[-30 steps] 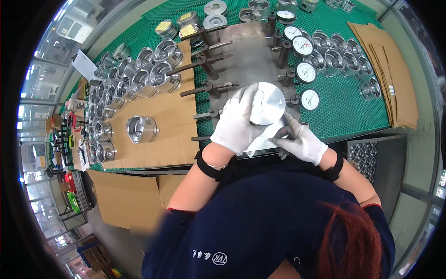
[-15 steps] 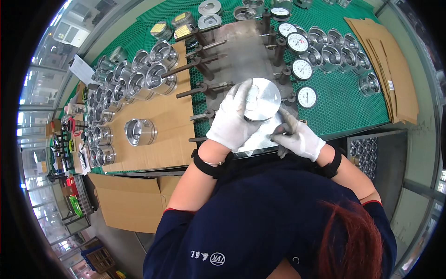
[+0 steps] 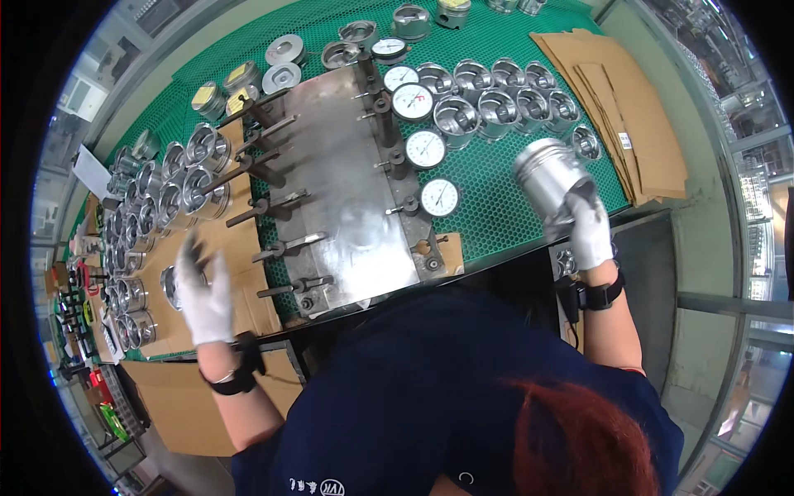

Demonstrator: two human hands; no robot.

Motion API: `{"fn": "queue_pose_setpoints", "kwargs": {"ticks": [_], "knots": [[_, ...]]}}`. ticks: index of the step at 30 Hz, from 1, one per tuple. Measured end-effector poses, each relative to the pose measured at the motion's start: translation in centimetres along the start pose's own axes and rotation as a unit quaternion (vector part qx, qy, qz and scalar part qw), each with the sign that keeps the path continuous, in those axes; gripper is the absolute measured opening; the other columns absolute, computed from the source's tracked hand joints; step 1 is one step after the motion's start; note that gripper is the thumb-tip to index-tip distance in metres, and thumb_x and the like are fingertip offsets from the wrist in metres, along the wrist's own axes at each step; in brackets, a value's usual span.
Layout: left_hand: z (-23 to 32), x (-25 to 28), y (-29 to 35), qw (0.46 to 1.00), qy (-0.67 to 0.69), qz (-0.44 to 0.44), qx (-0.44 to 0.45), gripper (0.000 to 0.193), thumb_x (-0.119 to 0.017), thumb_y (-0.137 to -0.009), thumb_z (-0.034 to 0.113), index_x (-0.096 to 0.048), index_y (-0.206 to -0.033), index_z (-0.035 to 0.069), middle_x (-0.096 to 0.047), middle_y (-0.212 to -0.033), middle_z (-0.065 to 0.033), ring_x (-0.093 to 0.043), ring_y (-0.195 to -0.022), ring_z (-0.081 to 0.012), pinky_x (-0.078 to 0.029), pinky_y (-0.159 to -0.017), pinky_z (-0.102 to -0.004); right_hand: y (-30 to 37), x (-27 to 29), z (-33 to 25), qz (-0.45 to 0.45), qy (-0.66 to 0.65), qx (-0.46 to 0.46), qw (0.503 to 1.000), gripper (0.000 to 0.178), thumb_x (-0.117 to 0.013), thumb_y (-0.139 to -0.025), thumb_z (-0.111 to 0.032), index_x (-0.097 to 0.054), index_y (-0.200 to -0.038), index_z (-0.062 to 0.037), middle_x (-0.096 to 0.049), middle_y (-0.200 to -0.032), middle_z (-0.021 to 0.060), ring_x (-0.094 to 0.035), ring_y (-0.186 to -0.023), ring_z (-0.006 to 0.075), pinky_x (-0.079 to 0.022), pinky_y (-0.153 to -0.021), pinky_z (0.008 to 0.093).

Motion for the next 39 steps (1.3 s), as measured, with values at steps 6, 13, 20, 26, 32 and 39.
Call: {"fn": "queue_pose_setpoints", "kwargs": {"ticks": [6,13,20,26,32,39], "knots": [[-11.0,5.9,2.7,0.873,-0.468,-0.032,0.135,0.059,-0.080,-0.083,0.026,-0.059,-0.134,0.007,-0.066,-0.125,-0.0213,-0.064,-0.107,-0.0410,-0.052,-0.094,-0.0476,-9.0,14.7,11.9,0.164,0.042,-0.110,0.979,0.026,-0.053,-0.096,-0.024,-0.061,-0.110,-0.0045,-0.070,-0.080,0.0128,-0.066,-0.055,0.0209,-0.056,-0.049,0.0333],[-11.6,5.8,0.2,0.848,-0.518,-0.022,0.111,0.040,-0.081,-0.079,0.028,-0.074,-0.111,0.005,-0.073,-0.095,-0.0209,-0.067,-0.098,-0.0405,-0.054,-0.088,-0.0474,-14.3,21.2,20.8,0.237,-0.079,-0.206,0.946,0.032,-0.060,-0.097,-0.038,-0.060,-0.112,-0.0099,-0.065,-0.083,0.0087,-0.068,-0.070,0.0240,-0.056,-0.061,0.0358],[-15.0,9.0,3.3,0.945,-0.266,0.032,0.186,0.050,-0.070,-0.091,0.040,-0.070,-0.118,-0.003,-0.073,-0.098,-0.0234,-0.070,-0.090,-0.0338,-0.055,-0.082,-0.0408,-9.6,13.4,11.4,0.261,0.003,0.067,0.963,0.050,-0.064,-0.098,-0.035,-0.050,-0.142,-0.0142,-0.065,-0.107,0.0065,-0.063,-0.079,0.0153,-0.055,-0.071,0.0316],[-0.7,4.5,4.7,0.932,0.251,0.059,0.255,0.044,-0.066,-0.096,0.034,-0.069,-0.116,-0.006,-0.071,-0.104,-0.0114,-0.066,-0.082,-0.0171,-0.053,-0.069,-0.0297,-0.8,-7.2,-3.0,-0.083,0.067,0.169,0.980,0.040,-0.060,-0.101,-0.012,-0.057,-0.141,-0.0059,-0.066,-0.100,0.0040,-0.061,-0.077,0.0089,-0.053,-0.072,0.0249],[8.5,-3.1,6.2,0.971,0.050,-0.156,-0.174,0.034,-0.059,-0.097,0.024,-0.066,-0.116,-0.003,-0.071,-0.104,-0.0162,-0.070,-0.077,-0.0231,-0.055,-0.069,-0.0315,11.3,-26.0,-6.0,-0.442,0.068,0.274,0.851,0.119,-0.093,-0.068,-0.027,-0.022,-0.158,0.0013,-0.046,-0.146,0.0237,-0.063,-0.115,0.0335,-0.052,-0.096,0.0399],[7.7,-9.0,5.6,0.962,0.074,-0.261,-0.038,0.056,-0.063,-0.091,0.006,-0.043,-0.143,-0.004,-0.067,-0.117,-0.0204,-0.071,-0.097,-0.0318,-0.056,-0.087,-0.0401,10.2,-27.0,-6.9,-0.328,0.312,0.451,0.769,0.112,-0.093,-0.061,-0.034,-0.035,-0.154,-0.0082,-0.057,-0.128,0.0230,-0.064,-0.110,0.0406,-0.055,-0.091,0.0439]]}}
Point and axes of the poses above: each hand's wrist, its own y-axis away from the middle knuckle, its own x-axis out of the back of the hand, z = x × y, the point moved 8 cm from there along -y, towards the middle knuckle
